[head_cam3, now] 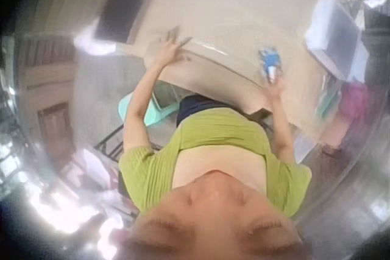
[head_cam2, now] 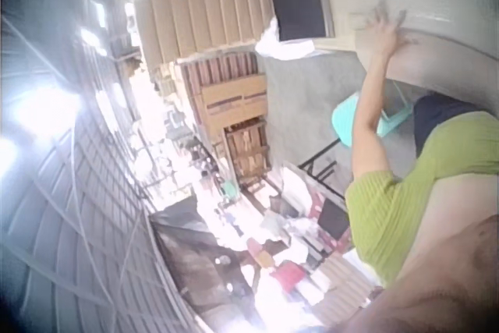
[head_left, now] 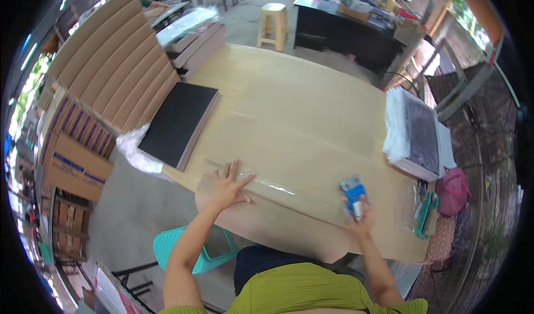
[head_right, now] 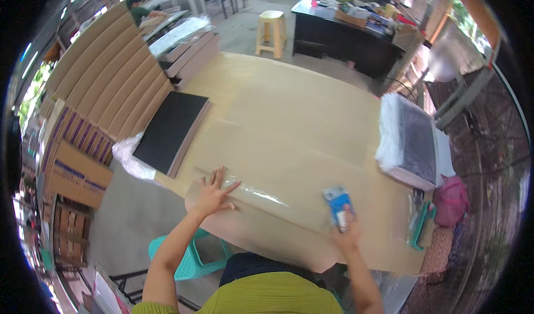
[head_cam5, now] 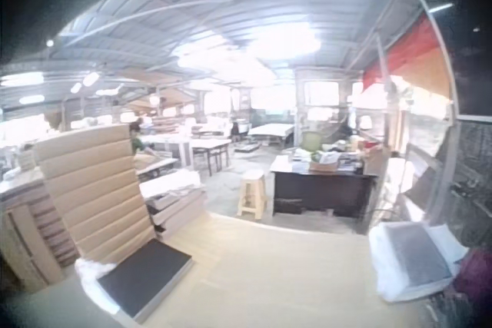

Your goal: The person wraps a flat black item in brown paper, secures the edges with tape using a dispenser, and places it into a clear plastic bag.

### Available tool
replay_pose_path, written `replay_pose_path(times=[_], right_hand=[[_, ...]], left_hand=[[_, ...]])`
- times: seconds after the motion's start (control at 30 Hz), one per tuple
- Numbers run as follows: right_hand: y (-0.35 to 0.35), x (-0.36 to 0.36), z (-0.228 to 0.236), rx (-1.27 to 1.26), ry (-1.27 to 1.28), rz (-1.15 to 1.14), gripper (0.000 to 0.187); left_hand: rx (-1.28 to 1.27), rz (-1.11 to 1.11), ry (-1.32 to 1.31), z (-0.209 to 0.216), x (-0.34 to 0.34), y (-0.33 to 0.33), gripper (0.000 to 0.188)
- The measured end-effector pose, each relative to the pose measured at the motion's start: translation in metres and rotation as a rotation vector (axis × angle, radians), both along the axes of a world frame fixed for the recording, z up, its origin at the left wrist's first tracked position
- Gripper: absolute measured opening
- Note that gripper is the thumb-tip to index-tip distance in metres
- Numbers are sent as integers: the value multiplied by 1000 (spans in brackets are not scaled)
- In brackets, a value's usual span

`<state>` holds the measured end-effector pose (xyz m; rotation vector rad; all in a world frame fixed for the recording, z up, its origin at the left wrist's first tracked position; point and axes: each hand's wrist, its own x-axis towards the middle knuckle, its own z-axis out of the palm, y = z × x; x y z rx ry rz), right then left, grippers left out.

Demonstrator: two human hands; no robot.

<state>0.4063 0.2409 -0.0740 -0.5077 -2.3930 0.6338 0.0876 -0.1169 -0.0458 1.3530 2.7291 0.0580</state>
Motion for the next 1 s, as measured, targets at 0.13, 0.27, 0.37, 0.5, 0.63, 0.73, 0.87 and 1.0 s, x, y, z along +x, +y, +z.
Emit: replay_pose_path(times=[0.13,0.27,0.37,0.5,0.63,0.73,0.87,1.0], right_hand=[[53,117,-3,227,-412,-404,86],[37,150,0,305,-696,-588,78],[-16,130,-14,188,-315,-713,67],[-121,50,-52,-2232,256,10,50],[-159,-83,-29,-2112,202,-320,57],[-125,-114,-22,-1798,259,-429,53],[-52,-141,-29,-1540,401,-438,51],[67,-168,-85,-1261,283,-294,72]], left_hand=[[20,135,59,-1,-26,38,84],[23,85,100,5,-69,110,82],[65,26,109,6,-109,163,82],[2,-113,-12,-4,-165,204,77],[-141,-119,-423,-14,-197,222,64],[-175,-128,-413,-7,-191,210,60],[-2,104,-500,-1,-151,134,68],[307,163,-638,-35,-69,116,84]])
